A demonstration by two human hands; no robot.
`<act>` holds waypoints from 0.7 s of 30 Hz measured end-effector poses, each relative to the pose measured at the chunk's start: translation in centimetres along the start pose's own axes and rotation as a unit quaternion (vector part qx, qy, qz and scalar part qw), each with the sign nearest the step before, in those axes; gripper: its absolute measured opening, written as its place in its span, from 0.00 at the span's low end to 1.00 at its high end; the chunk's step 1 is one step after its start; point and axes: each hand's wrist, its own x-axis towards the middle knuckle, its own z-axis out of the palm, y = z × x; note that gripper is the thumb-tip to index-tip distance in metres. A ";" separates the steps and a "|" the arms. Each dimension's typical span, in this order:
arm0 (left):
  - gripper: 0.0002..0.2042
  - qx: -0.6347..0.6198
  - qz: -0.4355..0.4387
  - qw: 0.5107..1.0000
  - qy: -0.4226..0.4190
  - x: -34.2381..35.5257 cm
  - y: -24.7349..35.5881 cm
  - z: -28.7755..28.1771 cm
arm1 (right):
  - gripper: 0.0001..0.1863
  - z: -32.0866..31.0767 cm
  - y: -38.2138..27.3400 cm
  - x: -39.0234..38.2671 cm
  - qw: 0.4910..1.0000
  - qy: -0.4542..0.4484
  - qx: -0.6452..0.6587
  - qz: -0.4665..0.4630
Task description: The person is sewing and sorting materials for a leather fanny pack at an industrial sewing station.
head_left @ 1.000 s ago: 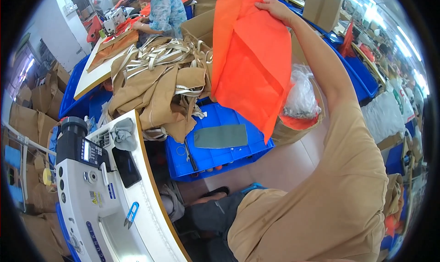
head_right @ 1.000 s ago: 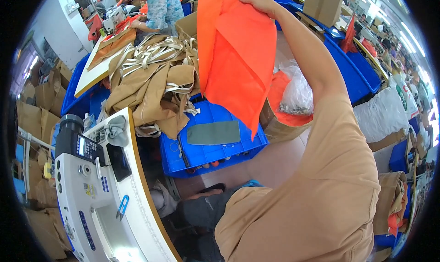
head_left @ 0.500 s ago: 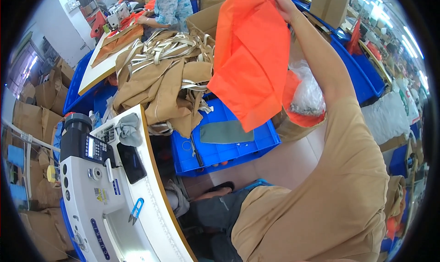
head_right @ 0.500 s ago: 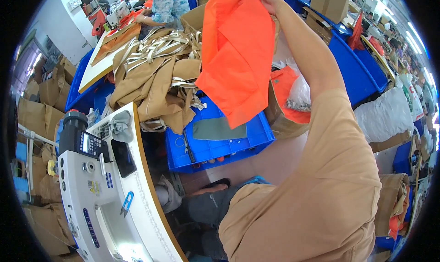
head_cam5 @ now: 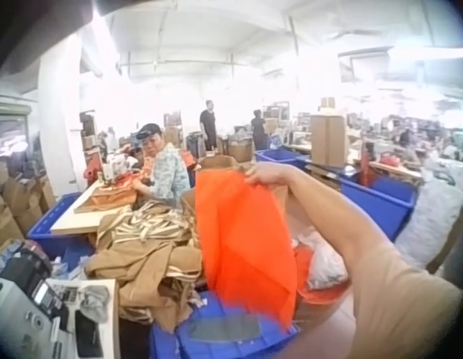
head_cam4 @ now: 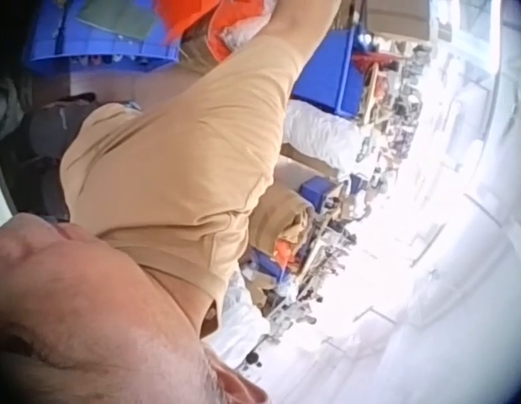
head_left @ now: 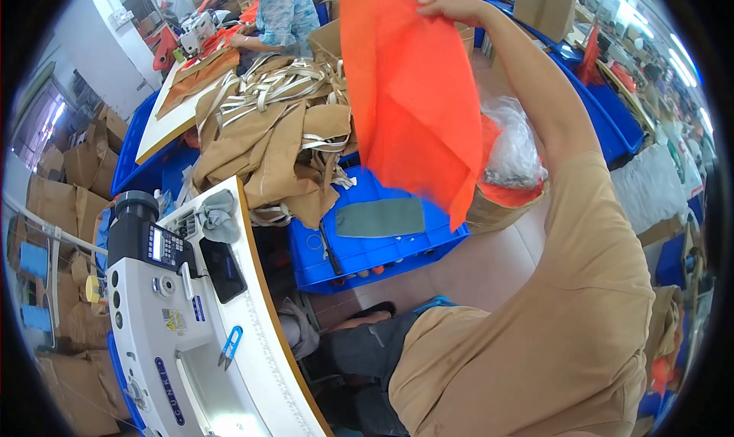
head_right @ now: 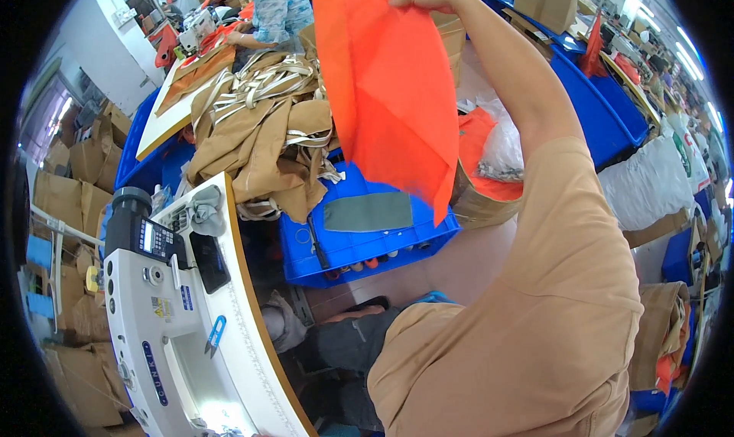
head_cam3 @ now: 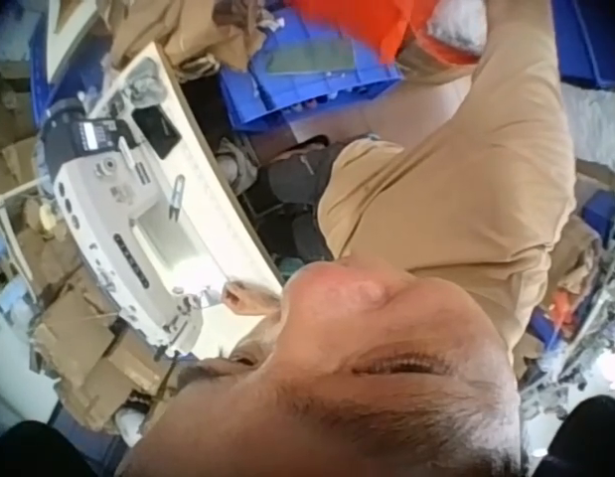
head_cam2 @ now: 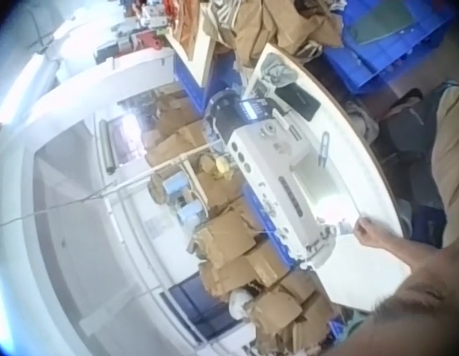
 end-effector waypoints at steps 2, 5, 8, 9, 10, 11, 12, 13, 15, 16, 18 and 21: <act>0.10 0.000 0.004 1.000 -0.005 -0.1 0.5 0.0 | 0.10 -0.1 0.4 -0.1 0.942 0.012 -0.336 -0.021; 0.11 -0.006 -0.011 1.000 -0.001 -0.3 1.0 0.1 | 0.07 -0.5 1.1 0.7 0.949 0.017 -0.302 -0.090; 0.11 0.002 -0.027 1.000 -0.003 -0.5 1.3 0.0 | 0.07 -1.3 1.3 1.8 0.946 -0.001 -0.307 -0.099; 0.11 0.001 -0.028 1.000 -0.002 -0.5 1.3 0.0 | 0.07 -1.5 1.3 2.1 0.946 -0.001 -0.307 -0.102; 0.11 0.000 -0.029 1.000 -0.001 -0.6 1.4 0.0 | 0.07 -1.8 1.4 2.3 0.946 0.016 -0.309 -0.099; 0.11 0.000 -0.029 1.000 0.000 -0.6 1.4 0.0 | 0.08 -2.1 1.5 2.4 0.945 0.034 -0.311 -0.095; 0.11 -0.007 -0.027 1.000 -0.005 -0.6 1.4 0.0 | 0.08 -2.5 1.5 2.3 0.945 0.034 -0.311 -0.096; 0.11 -0.013 -0.024 1.000 -0.012 -0.6 1.4 -0.1 | 0.07 -2.7 1.7 2.1 0.966 0.038 -0.210 -0.148; 0.11 -0.014 -0.026 1.000 -0.011 -0.6 1.4 -0.1 | 0.07 -3.0 1.8 1.7 0.973 0.042 -0.106 -0.198; 0.11 -0.013 -0.028 0.999 -0.012 -0.6 1.3 -0.1 | 0.05 -3.0 2.0 1.4 0.967 0.034 0.007 -0.251; 0.11 -0.015 -0.028 0.999 -0.013 -0.5 1.1 -0.1 | 0.03 -3.1 2.1 0.8 0.946 0.028 0.118 -0.300; 0.11 -0.026 -0.027 0.999 -0.015 -0.5 0.8 -0.1 | 0.03 -3.3 2.2 0.1 0.943 0.031 0.225 -0.242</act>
